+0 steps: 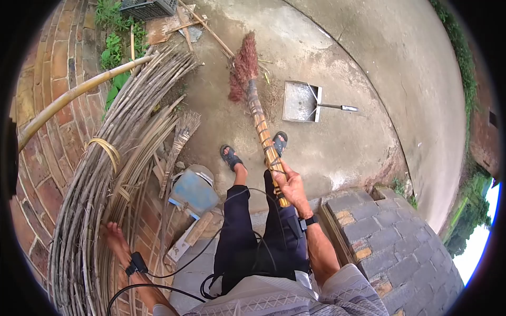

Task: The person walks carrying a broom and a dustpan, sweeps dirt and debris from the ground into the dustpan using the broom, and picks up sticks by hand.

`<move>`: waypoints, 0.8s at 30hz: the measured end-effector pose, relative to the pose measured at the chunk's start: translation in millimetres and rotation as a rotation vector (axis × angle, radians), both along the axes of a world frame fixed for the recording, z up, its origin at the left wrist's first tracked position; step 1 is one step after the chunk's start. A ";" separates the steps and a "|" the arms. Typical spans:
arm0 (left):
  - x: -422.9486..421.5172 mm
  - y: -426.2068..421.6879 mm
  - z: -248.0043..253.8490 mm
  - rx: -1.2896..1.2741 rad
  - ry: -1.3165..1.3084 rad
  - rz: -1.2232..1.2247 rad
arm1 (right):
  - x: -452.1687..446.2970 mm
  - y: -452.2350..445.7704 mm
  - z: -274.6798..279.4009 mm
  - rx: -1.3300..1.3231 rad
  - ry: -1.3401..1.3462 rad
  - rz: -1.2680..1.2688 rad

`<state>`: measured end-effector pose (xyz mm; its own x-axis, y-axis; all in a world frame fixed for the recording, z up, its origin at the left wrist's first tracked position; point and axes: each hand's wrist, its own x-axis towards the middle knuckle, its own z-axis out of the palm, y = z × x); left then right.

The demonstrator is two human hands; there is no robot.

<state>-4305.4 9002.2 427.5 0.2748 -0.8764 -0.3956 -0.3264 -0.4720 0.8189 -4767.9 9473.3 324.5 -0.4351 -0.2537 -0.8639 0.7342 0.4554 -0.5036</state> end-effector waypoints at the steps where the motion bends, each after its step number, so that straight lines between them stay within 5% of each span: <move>1: -2.6 2.4 2.2 0.005 -0.004 0.002 | -6.7 6.8 -6.7 0.043 0.175 0.102; 2: -5.3 2.2 3.9 0.005 0.025 -0.011 | -10.1 13.9 -12.8 0.087 0.346 0.204; 9: -11.2 3.5 10.6 -0.026 0.134 -0.094 | -31.7 24.6 -50.2 0.188 0.269 0.202; 15: -84.5 131.8 -32.1 0.201 0.051 -0.129 | -8.5 68.0 -70.6 0.106 0.059 0.037; 19: -194.8 206.7 -160.2 0.761 -0.055 -0.700 | -22.4 89.0 -71.2 0.105 0.003 -0.024; 24: -333.7 250.4 -409.3 0.925 0.203 -1.291 | -30.1 115.3 -91.6 0.123 -0.060 -0.116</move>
<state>-4639.1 9252.6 18.1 -0.5466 0.0813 -0.8334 -0.8076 -0.3141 0.4990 -4797.9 9588.6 232.9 -0.4023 -0.0955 -0.9105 0.8124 0.4213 -0.4031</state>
